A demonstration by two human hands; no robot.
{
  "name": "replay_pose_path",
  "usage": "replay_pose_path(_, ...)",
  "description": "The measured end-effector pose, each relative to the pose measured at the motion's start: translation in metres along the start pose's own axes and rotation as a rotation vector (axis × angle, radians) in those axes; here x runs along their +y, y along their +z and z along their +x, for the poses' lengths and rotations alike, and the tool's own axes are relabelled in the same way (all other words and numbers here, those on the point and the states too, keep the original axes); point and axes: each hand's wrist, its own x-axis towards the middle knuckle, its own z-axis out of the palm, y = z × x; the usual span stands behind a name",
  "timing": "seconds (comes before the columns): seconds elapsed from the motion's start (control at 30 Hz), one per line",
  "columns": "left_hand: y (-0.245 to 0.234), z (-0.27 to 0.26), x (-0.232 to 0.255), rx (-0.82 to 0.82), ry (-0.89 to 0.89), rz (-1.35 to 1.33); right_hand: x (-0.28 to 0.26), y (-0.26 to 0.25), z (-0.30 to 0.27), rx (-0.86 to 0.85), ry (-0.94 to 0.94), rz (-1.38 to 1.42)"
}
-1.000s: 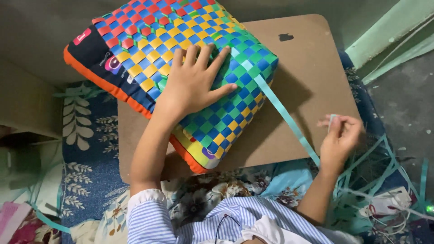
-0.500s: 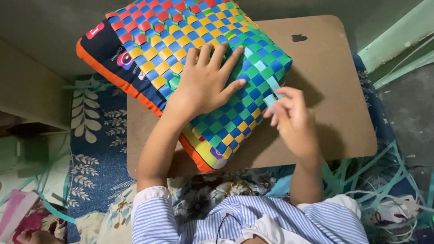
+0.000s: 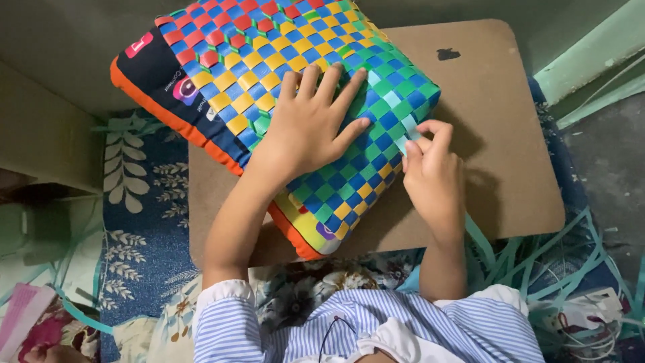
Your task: Weaving and finishing a colorful plastic basket by threading plastic strips through the structure.
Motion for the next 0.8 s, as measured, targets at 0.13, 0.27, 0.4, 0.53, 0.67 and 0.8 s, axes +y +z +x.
replay_pose_path(0.13, 0.003, 0.000, 0.001, -0.002, -0.009, 0.015, 0.003, 0.005, 0.006, -0.003, 0.080, 0.255)
replay_pose_path(0.27, 0.004, 0.000, 0.003, 0.017, -0.021, 0.014, -0.002, 0.020, 0.007, 0.151, 0.037, 0.324)
replay_pose_path(0.4, 0.004, 0.000, 0.002, 0.017, -0.019, -0.012, -0.009, 0.010, 0.000, 0.154, 0.011, 0.240)
replay_pose_path(0.53, 0.001, 0.003, -0.001, 0.011, 0.008, 0.016, -0.002, -0.005, -0.017, -0.049, 0.262, -0.074)
replay_pose_path(0.67, 0.005, 0.001, -0.001, -0.003, 0.001, 0.015, 0.029, 0.005, -0.037, 0.071, 0.165, 0.355)
replay_pose_path(0.8, -0.001, 0.001, -0.002, 0.026, 0.027, 0.003, 0.030, 0.008, -0.024, 0.057, 0.102, 0.533)
